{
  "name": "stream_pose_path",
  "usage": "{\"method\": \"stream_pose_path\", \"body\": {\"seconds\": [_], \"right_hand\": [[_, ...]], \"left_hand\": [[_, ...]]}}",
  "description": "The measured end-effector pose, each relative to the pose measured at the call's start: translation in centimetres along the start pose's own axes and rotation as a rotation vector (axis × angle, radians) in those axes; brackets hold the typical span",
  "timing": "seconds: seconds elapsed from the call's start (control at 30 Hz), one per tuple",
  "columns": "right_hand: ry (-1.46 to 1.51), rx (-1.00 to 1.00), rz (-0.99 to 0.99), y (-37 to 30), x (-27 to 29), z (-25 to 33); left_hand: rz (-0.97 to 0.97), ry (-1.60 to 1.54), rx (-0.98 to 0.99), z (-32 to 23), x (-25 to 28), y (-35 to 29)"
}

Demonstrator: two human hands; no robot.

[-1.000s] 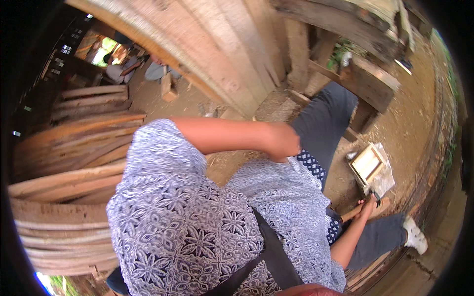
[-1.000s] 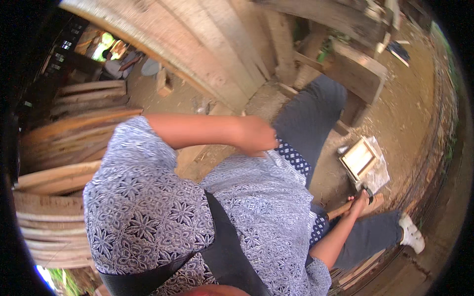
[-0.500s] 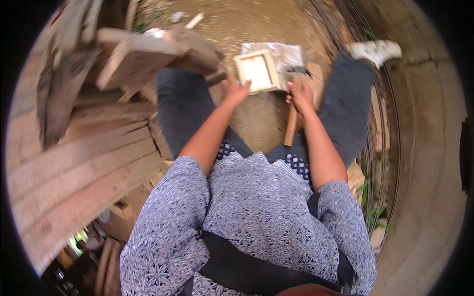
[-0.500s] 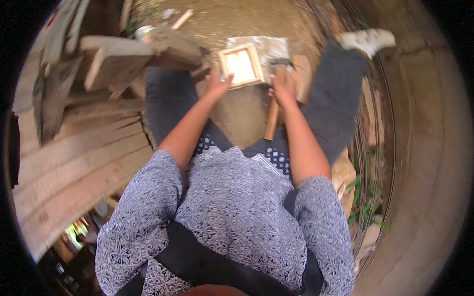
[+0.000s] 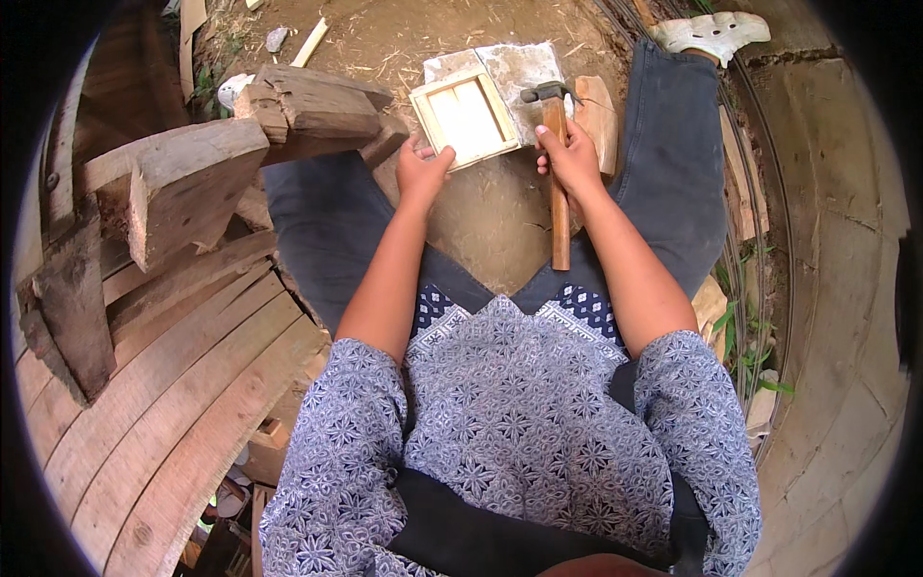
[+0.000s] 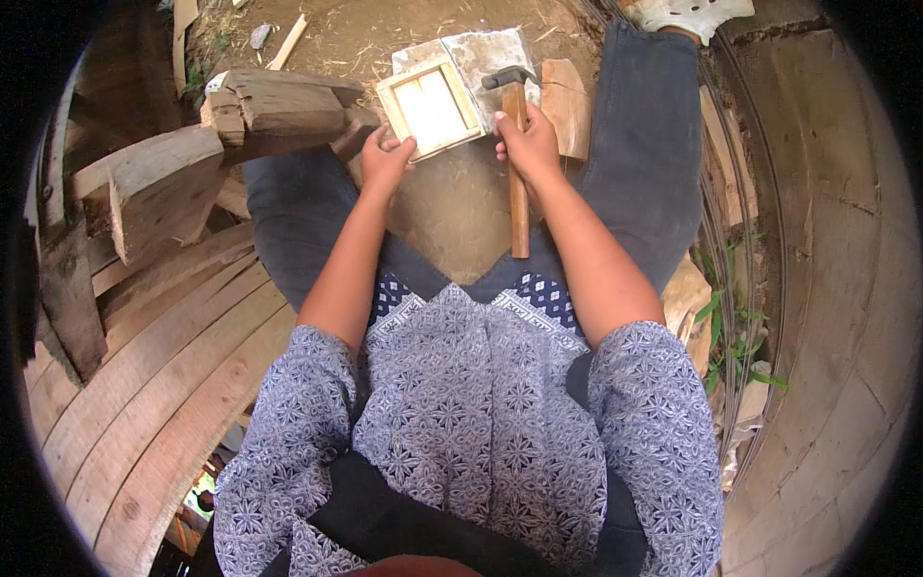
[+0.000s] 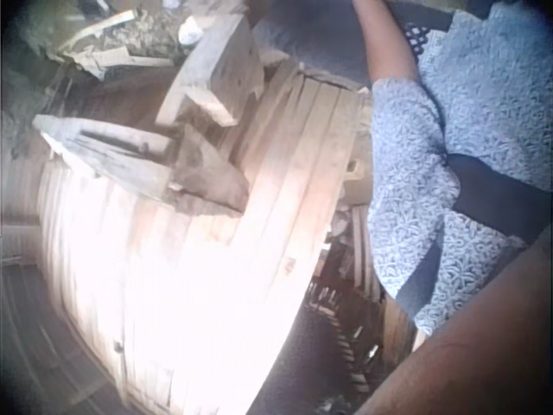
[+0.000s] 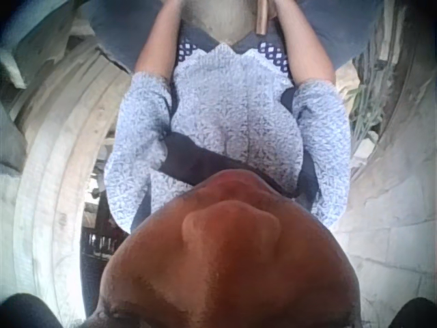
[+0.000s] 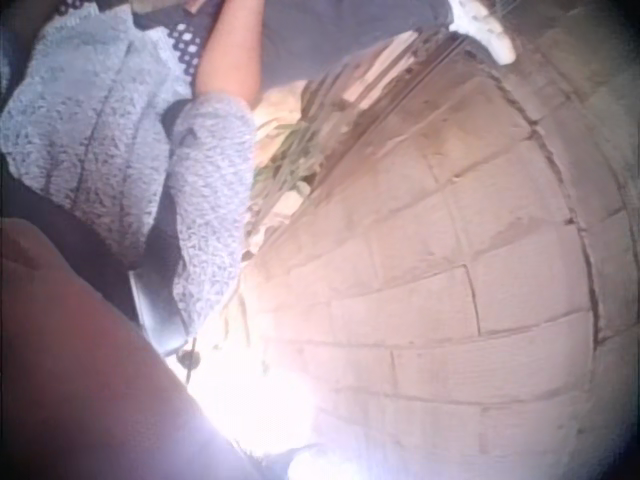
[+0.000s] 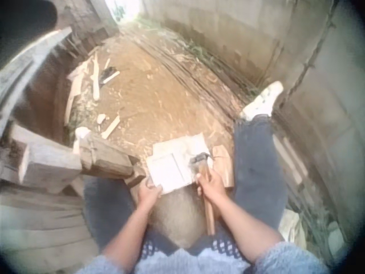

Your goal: The person assembles a small wooden box by fitting pieces together and using a hammer to secure them. The person repeatedly adjusts the box and hammers the joints to ensure they are tight.

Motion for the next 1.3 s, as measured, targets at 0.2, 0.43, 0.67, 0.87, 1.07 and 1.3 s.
{"method": "stream_pose_path", "body": {"seconds": [0.2, 0.43, 0.67, 0.87, 1.07, 1.3], "right_hand": [[-0.008, 0.017, -0.041, 0.4, 0.0, 0.2], [-0.06, 0.001, -0.041, 0.3, 0.0, -0.5], [-0.187, 0.1, -0.039, -1.5, -2.1, 1.2], [-0.433, 0.283, -0.13, -1.3, -1.7, -0.5], [-0.4, 0.302, -0.131, -1.7, -2.2, -0.4], [-0.218, 0.354, -0.123, -1.0, -2.4, 2.3]], "left_hand": [[0.034, -0.183, -0.12, -1.0, 0.4, 0.0], [0.165, -0.438, -0.131, -4.0, -1.5, -1.3], [0.195, 0.105, -0.309, -7.3, -1.4, -2.5], [0.349, 0.018, -0.248, -9.7, -4.2, -0.9], [0.429, 0.081, -0.368, -12.0, -5.2, 2.7], [0.494, -0.072, -0.428, -13.1, -7.1, 1.5]]}}
Point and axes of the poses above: each hand's wrist, its own y-axis towards the middle knuckle, its own x-axis out of the back of the hand, z = x × y, the point moved 5 cm from there along y, towards the middle knuckle, and after that the axes turned 11 degrees about z, right-handed, at the moved point
